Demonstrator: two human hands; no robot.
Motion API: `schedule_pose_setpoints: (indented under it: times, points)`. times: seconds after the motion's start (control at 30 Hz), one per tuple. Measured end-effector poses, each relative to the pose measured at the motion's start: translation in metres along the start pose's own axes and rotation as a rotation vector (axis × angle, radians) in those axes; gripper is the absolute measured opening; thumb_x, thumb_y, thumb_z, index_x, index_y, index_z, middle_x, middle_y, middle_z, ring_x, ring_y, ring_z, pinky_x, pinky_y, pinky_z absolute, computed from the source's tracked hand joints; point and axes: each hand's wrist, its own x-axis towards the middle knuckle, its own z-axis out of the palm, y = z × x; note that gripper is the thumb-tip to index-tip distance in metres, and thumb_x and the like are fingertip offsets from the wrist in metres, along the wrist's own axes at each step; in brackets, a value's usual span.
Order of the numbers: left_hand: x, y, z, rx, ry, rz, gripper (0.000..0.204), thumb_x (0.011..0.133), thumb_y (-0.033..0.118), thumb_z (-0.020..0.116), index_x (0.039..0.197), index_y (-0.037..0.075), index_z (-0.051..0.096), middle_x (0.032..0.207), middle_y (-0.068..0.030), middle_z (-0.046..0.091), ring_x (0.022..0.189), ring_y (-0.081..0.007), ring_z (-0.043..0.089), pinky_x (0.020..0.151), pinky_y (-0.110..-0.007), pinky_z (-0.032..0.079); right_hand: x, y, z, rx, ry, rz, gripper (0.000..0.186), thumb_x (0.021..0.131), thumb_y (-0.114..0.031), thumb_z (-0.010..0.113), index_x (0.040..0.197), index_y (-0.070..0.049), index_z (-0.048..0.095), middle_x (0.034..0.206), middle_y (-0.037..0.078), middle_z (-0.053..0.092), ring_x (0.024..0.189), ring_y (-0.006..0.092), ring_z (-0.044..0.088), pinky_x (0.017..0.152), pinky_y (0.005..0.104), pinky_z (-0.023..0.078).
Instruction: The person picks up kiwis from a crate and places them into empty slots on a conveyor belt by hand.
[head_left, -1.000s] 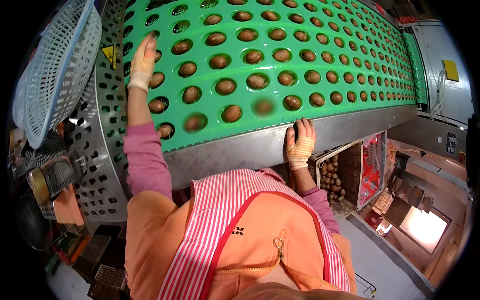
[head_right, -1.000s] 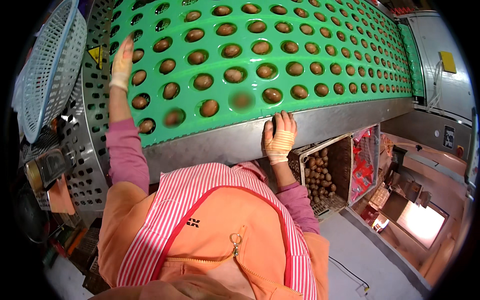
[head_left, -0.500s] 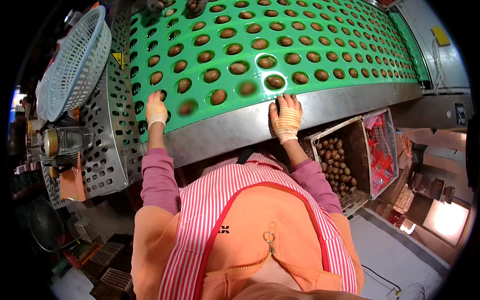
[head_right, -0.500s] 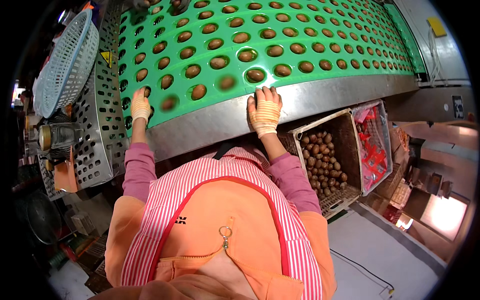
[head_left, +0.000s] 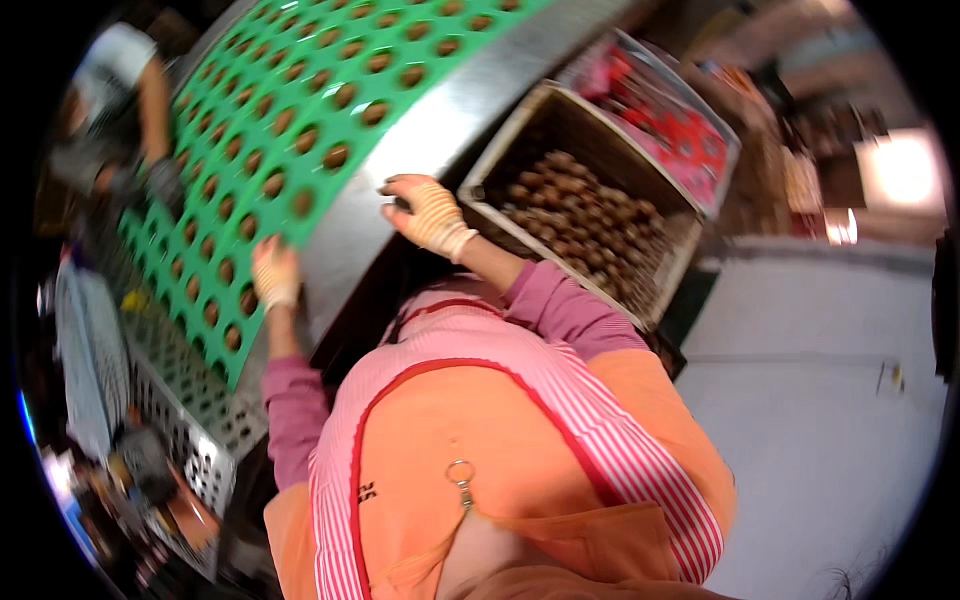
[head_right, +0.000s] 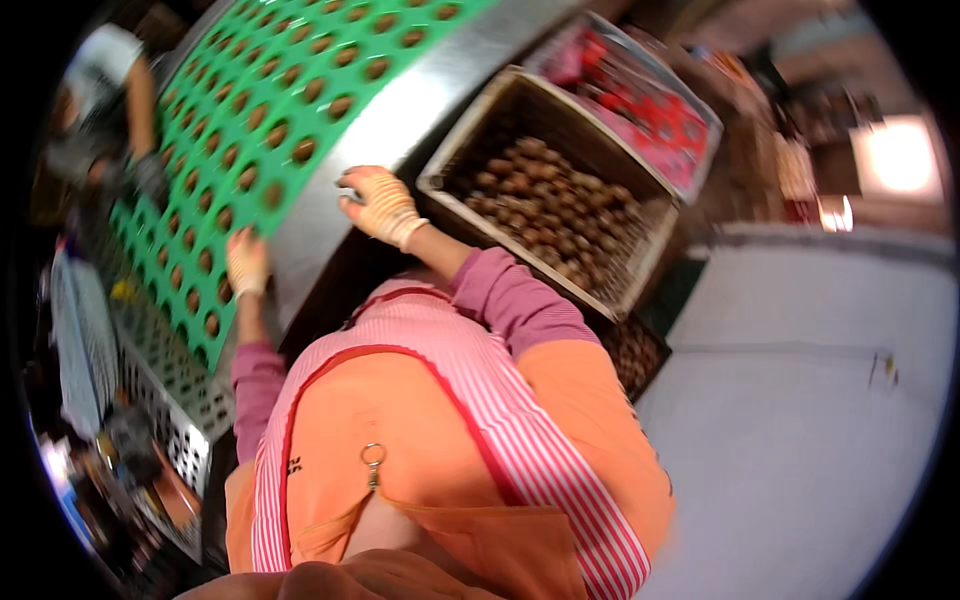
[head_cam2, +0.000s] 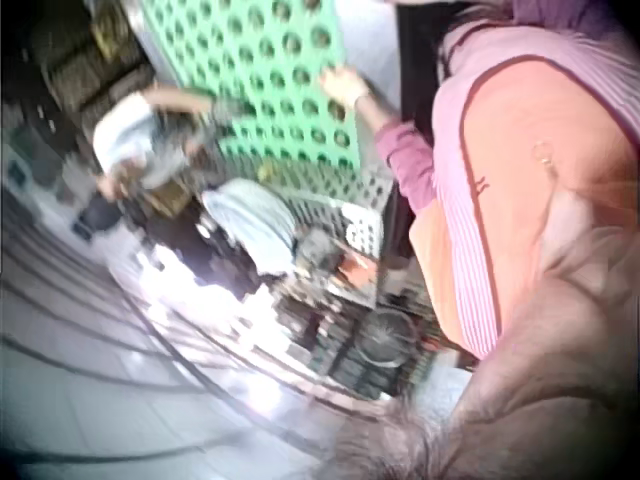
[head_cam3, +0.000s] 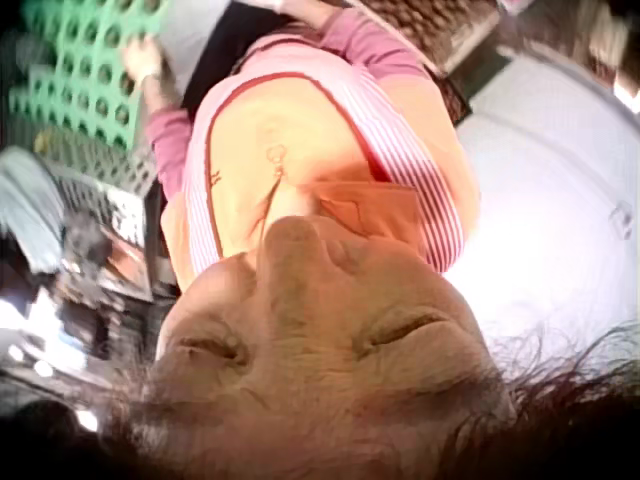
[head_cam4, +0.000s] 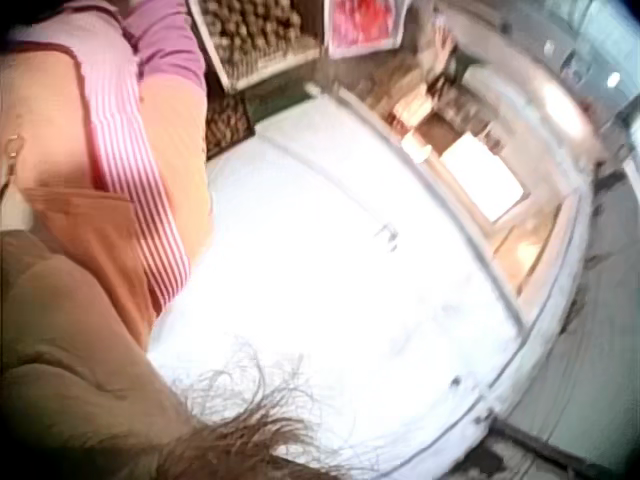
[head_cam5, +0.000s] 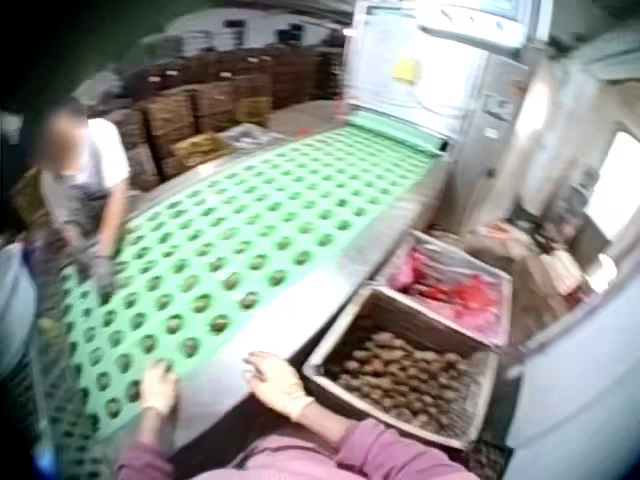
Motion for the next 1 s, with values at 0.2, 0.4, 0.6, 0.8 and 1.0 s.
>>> schedule_pose_setpoints:
  times: [0.2, 0.4, 0.6, 0.8, 1.0]
  points:
    - [-0.027, 0.033, 0.013, 0.172, 0.111, 0.017, 0.055, 0.093, 0.033, 0.057, 0.14, 0.007, 0.049, 0.144, -0.0242, 0.044, 0.13, -0.0426, 0.044, 0.109, -0.05, 0.035, -0.058, 0.092, -0.164, -0.273, 0.41, 0.489, 0.035, 0.081, -0.025, 0.065, 0.106, -0.001, 0.066, 0.104, 0.02, 0.067, 0.099, 0.0373, 0.063, 0.089, 0.0421, 0.05]
    - [-0.034, 0.091, 0.012, 0.272, 0.131, -0.061, 0.052, 0.098, 0.037, 0.05, 0.14, 0.006, 0.049, 0.146, -0.0216, 0.043, 0.131, -0.0407, 0.043, 0.109, -0.049, 0.036, -0.167, 0.194, -0.286, -0.493, 0.59, 1.316, 0.057, 0.092, -0.039, 0.054, 0.136, -0.002, 0.05, 0.146, 0.021, 0.044, 0.124, 0.04, 0.053, 0.1, 0.0478, 0.047]
    - [-0.036, 0.083, 0.017, 0.263, 0.121, -0.114, 0.051, 0.096, 0.034, 0.053, 0.14, 0.01, 0.05, 0.15, -0.0133, 0.04, 0.135, -0.0338, 0.041, 0.11, -0.046, 0.036, -0.163, 0.231, -0.306, -0.509, 0.423, 1.519, 0.063, 0.096, -0.044, 0.052, 0.147, -0.009, 0.04, 0.158, 0.016, 0.026, 0.139, 0.0372, 0.037, 0.108, 0.0508, 0.041]
    - [-0.032, 0.092, 0.016, 0.315, 0.094, -0.097, 0.05, 0.1, 0.037, 0.047, 0.141, 0.009, 0.048, 0.15, -0.0142, 0.041, 0.135, -0.0342, 0.041, 0.11, -0.047, 0.036, -0.167, 0.263, -0.307, -0.203, 0.322, 1.638, 0.067, 0.096, -0.059, 0.039, 0.149, -0.019, 0.04, 0.155, 0.017, 0.035, 0.141, 0.0358, 0.035, 0.111, 0.0516, 0.037]
    - [-0.035, 0.085, 0.012, 0.351, 0.036, -0.118, 0.05, 0.101, 0.04, 0.042, 0.142, 0.012, 0.047, 0.15, -0.0116, 0.042, 0.136, -0.0335, 0.04, 0.109, -0.047, 0.035, -0.164, 0.282, -0.285, -0.016, 0.399, 1.477, 0.077, 0.09, -0.065, 0.048, 0.151, -0.019, 0.039, 0.156, 0.016, 0.035, 0.14, 0.0354, 0.037, 0.115, 0.048, 0.029]
